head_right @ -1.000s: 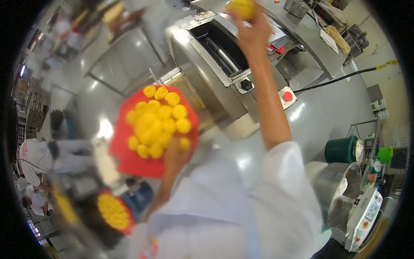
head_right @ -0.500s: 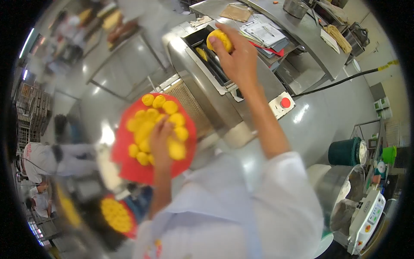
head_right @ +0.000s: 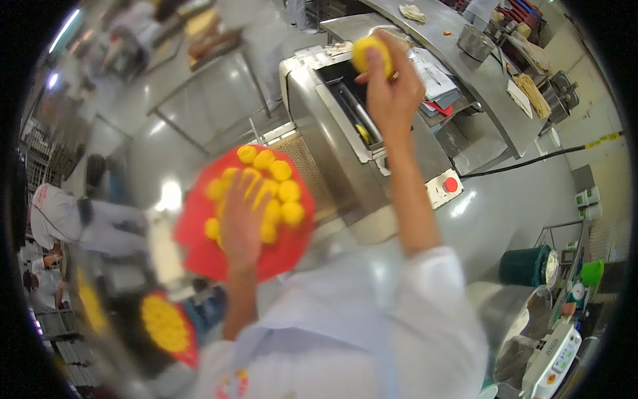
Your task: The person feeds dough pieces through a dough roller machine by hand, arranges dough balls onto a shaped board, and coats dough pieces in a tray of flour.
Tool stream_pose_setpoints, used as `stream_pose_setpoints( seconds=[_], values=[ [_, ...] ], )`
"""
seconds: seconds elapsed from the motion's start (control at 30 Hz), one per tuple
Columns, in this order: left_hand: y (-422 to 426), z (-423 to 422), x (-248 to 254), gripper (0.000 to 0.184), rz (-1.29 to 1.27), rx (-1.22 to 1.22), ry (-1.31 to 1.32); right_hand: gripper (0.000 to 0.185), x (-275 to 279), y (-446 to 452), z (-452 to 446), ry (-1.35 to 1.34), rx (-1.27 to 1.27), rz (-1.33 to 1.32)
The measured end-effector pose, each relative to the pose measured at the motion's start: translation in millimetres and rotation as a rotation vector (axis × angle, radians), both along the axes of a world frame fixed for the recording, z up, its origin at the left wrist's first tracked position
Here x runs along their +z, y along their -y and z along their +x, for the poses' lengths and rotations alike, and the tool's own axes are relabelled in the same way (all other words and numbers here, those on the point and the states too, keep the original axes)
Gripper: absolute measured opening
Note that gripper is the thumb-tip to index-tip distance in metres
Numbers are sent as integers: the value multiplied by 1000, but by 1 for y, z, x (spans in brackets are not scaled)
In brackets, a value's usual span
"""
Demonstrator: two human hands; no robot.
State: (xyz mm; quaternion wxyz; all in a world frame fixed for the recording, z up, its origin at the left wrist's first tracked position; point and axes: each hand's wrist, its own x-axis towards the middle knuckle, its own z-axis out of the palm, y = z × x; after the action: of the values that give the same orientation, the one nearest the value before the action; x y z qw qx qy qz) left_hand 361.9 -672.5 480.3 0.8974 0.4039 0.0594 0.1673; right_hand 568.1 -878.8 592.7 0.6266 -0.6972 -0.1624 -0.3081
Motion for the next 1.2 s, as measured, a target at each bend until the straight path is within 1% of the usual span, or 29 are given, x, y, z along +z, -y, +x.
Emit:
stream_pose_setpoints(
  seconds=[0.03, 0.07, 0.1, 0.13, 0.2, 0.23, 0.27, 0.3, 0.33, 0.4, 0.47, 0.53, 0.57, 0.63, 0.67, 0.73, 0.77, 0.8, 0.83, 0.87, 0.9, 0.97, 1.0, 1.07, 1.1, 1.17, 1.2],
  values=[
    [-13, -10, -10, 58, -8, 11, -59, 35, 4, 0, 22, 32, -98, -44],
    [-27, -23, -25, 57, -15, 29, -124, 37, -12, 4, 57, -40, -208, -387],
    [-39, -40, -38, 56, -21, 61, -197, 39, -43, 12, 90, -109, -298, -731],
    [-48, -55, -47, 49, -15, 111, -172, 41, -76, 33, 114, -67, -252, -917],
    [-76, -73, -64, 43, 138, 234, -397, 40, -91, 12, 107, 50, -241, -871],
    [-84, -77, -69, 41, 195, 294, -507, 38, -88, 5, 67, 82, -267, -655],
    [-94, -74, -66, 33, 311, 368, -575, 36, -90, -9, 39, -17, -114, -514],
    [-107, -64, -75, 34, 485, 404, -535, 34, -91, -28, 13, -115, 26, -367],
    [-124, -50, -86, 34, 669, 429, -486, 34, -96, -45, -11, -131, 105, -454],
    [-149, -2, -87, 42, 1082, 439, -493, 32, -115, -75, -36, -168, 206, -610],
    [-159, 62, -99, 54, 1345, 479, -534, 32, -148, -97, -41, -176, 228, -711],
    [-167, 130, -148, 68, 1616, 489, -647, 36, -181, -114, -39, -196, 193, -759],
    [-161, 145, -156, 68, 1637, 393, -676, 39, -195, -120, -38, -230, 162, -783],
    [-148, 164, -157, 69, 1678, 181, -731, 46, -203, -128, -37, -332, 109, -830],
    [-151, 170, -158, 66, 1599, 79, -653, 50, -208, -127, -35, -396, 90, -859],
    [-152, 168, -152, 61, 1344, 97, -521, 58, -220, -125, -29, -519, 73, -931],
    [-150, 160, -151, 59, 1216, 105, -470, 59, -229, -125, -33, -517, 92, -1028],
    [-149, 152, -153, 50, 1016, 264, -333, 59, -236, -131, -33, -502, 112, -1117],
    [-154, 143, -142, 48, 653, 185, -265, 60, -242, -139, -33, -483, 130, -1198],
    [-164, 135, -129, 46, 292, 102, -195, 59, -251, -146, -32, -428, 156, -1182],
    [-174, 132, -121, 45, -71, 19, -121, 59, -250, -149, -29, -460, 252, -1085],
    [-191, 146, -123, 46, 359, -114, -409, 59, -249, -148, -24, -521, 437, -899],
    [-197, 157, -130, 47, 574, -185, -549, 66, -224, -148, -35, -665, 385, -773],
    [-183, 171, -139, 44, 1152, -134, -622, 61, -174, -135, -51, -675, 361, -398],
    [-154, 169, -145, 40, 1501, -3, -532, 59, -150, -122, -54, -671, 333, -208],
    [-116, 168, -143, 38, 1856, 36, -406, 52, -102, -87, -32, -314, 169, -237],
    [-107, 169, -133, 39, 1877, -67, -403, 47, -65, -64, -24, -144, 48, -219]
  ],
)
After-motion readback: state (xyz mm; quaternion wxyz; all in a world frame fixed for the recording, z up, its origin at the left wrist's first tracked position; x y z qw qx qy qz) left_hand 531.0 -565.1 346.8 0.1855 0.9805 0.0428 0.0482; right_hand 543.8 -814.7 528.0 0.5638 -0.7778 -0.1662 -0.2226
